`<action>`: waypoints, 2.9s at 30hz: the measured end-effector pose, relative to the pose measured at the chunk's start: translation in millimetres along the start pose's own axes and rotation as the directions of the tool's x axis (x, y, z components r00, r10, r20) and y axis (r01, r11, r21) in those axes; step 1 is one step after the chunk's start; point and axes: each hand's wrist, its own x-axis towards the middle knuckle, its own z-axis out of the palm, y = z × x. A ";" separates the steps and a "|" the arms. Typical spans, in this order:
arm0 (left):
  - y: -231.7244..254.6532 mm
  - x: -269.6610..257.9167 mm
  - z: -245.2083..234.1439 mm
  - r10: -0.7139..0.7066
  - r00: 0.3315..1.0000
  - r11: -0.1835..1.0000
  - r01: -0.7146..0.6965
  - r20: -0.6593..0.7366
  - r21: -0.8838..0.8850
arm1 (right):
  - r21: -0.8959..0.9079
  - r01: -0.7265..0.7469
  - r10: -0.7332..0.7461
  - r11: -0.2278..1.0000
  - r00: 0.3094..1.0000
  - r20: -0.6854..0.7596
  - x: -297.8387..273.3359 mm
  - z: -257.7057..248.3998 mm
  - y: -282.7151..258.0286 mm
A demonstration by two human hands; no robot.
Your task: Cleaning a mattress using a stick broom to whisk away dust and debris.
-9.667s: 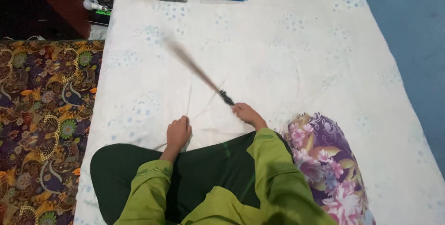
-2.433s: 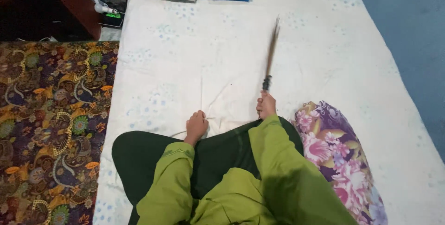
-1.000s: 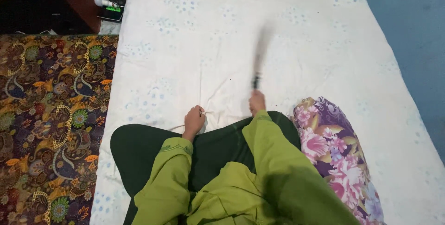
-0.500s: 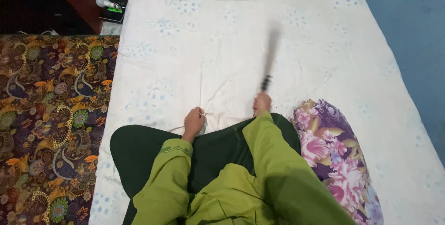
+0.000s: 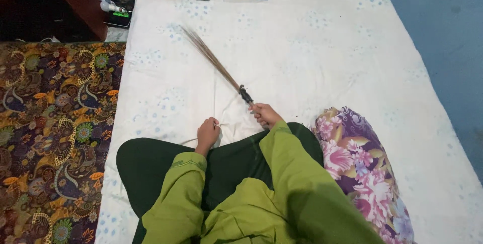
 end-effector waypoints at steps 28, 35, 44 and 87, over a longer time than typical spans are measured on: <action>17.6 -2.7 -14.0 -0.059 0.998 0.998 0.060 0.033 -0.019 | 0.543 0.461 0.034 0.702 0.740 -0.672 92.4 -84.7 72.7; 14.7 -2.2 -10.4 -0.050 0.998 0.998 0.050 0.028 0.028 | 0.334 0.388 -0.289 0.859 0.906 -0.310 45.0 -51.0 34.3; 6.8 0.0 -4.7 0.011 0.999 1.000 -0.010 -0.030 0.023 | 0.305 0.130 -0.010 0.943 0.931 -0.364 94.2 -86.5 64.6; 12.7 -2.5 -10.7 -0.024 0.999 0.999 0.023 -0.022 -0.046 | 0.220 0.550 -0.238 0.805 0.640 -0.730 47.9 -68.5 28.2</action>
